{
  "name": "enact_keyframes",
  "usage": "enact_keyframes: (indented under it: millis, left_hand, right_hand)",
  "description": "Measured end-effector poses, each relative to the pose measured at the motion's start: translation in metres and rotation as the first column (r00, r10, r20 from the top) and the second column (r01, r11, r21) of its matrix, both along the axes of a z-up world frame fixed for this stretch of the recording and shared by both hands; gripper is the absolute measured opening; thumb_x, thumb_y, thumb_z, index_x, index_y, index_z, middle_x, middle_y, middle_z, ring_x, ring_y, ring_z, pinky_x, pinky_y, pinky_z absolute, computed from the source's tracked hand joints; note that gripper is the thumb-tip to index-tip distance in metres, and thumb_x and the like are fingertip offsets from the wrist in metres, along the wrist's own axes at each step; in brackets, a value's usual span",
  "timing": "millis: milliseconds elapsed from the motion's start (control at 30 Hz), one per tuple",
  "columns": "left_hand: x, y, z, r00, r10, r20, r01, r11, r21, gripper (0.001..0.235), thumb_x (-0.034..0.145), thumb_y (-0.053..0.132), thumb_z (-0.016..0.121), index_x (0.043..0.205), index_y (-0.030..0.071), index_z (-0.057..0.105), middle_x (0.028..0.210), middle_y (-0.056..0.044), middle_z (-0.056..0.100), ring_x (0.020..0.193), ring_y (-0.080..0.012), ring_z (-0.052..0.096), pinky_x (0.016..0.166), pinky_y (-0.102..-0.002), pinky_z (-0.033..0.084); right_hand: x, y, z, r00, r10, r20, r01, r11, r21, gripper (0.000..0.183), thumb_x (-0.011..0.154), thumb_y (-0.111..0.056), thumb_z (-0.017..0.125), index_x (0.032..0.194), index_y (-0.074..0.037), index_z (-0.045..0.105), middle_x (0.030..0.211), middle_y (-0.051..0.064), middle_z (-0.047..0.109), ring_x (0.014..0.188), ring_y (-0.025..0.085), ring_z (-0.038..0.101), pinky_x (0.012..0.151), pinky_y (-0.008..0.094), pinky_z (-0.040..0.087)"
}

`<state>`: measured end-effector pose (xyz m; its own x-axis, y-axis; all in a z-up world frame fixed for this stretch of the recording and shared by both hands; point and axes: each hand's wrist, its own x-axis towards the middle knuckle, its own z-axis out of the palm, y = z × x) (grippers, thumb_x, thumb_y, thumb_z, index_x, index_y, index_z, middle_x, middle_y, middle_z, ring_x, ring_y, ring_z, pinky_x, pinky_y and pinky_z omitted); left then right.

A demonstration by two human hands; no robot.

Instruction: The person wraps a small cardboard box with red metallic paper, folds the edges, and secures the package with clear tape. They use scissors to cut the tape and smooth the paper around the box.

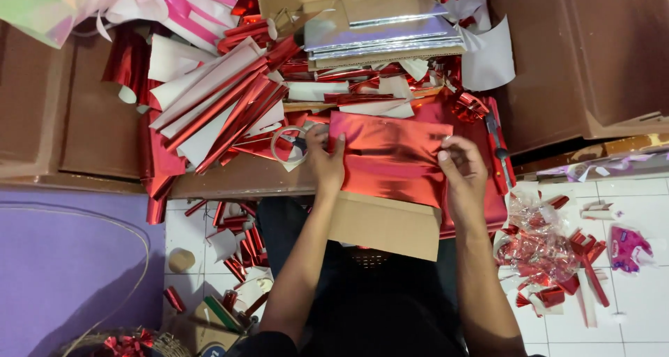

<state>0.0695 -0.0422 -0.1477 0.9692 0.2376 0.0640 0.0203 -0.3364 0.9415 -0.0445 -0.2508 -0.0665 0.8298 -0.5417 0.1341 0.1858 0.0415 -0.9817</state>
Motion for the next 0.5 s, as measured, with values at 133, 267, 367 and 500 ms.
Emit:
enact_keyframes:
  millis: [133, 267, 367, 500]
  left_hand:
    - [-0.003, 0.005, 0.001, 0.993, -0.006, 0.116, 0.021, 0.992, -0.125, 0.014, 0.095, 0.014, 0.072, 0.108, 0.010, 0.071, 0.093, -0.011, 0.074, 0.092, -0.0253, 0.071, 0.085, -0.038, 0.053]
    - [-0.025, 0.012, 0.071, 0.965, 0.015, 0.261, 0.076, 0.940, -0.332, 0.015, 0.093, 0.001, 0.068, 0.107, 0.007, 0.068, 0.094, -0.009, 0.071, 0.091, -0.0165, 0.063, 0.089, -0.036, 0.052]
    - [-0.045, 0.025, 0.110, 0.951, 0.057, 0.304, 0.057, 0.934, -0.354, 0.017, 0.095, 0.013, 0.065, 0.110, 0.006, 0.063, 0.099, -0.005, 0.065, 0.094, -0.0138, 0.058, 0.087, -0.031, 0.049]
    - [-0.066, 0.027, 0.134, 0.912, 0.079, 0.402, 0.070, 0.937, -0.341, 0.030, 0.104, 0.023, 0.061, 0.127, 0.007, 0.055, 0.120, -0.007, 0.062, 0.106, -0.0150, 0.062, 0.093, -0.026, 0.051]
  right_hand:
    - [0.000, -0.002, 0.016, 0.999, -0.047, 0.012, 0.048, 0.983, -0.176, 0.042, 0.094, -0.007, 0.075, 0.132, -0.009, 0.058, 0.126, 0.002, 0.057, 0.111, 0.011, 0.046, 0.099, 0.023, 0.040]
    - [0.002, -0.008, 0.056, 0.970, -0.017, 0.244, 0.103, 0.934, -0.343, 0.053, 0.097, 0.002, 0.072, 0.141, -0.004, 0.043, 0.137, 0.013, 0.049, 0.131, 0.022, 0.045, 0.115, 0.036, 0.037]
    - [-0.005, -0.001, 0.102, 0.941, 0.058, 0.333, 0.105, 0.887, -0.450, 0.059, 0.100, 0.004, 0.069, 0.143, -0.008, 0.031, 0.136, 0.023, 0.051, 0.131, 0.030, 0.049, 0.115, 0.040, 0.040]
    - [-0.019, 0.012, 0.133, 0.962, 0.012, 0.274, 0.109, 0.901, -0.421, 0.056, 0.105, 0.006, 0.067, 0.142, -0.014, 0.029, 0.106, 0.021, 0.060, 0.100, 0.026, 0.061, 0.099, 0.033, 0.049]
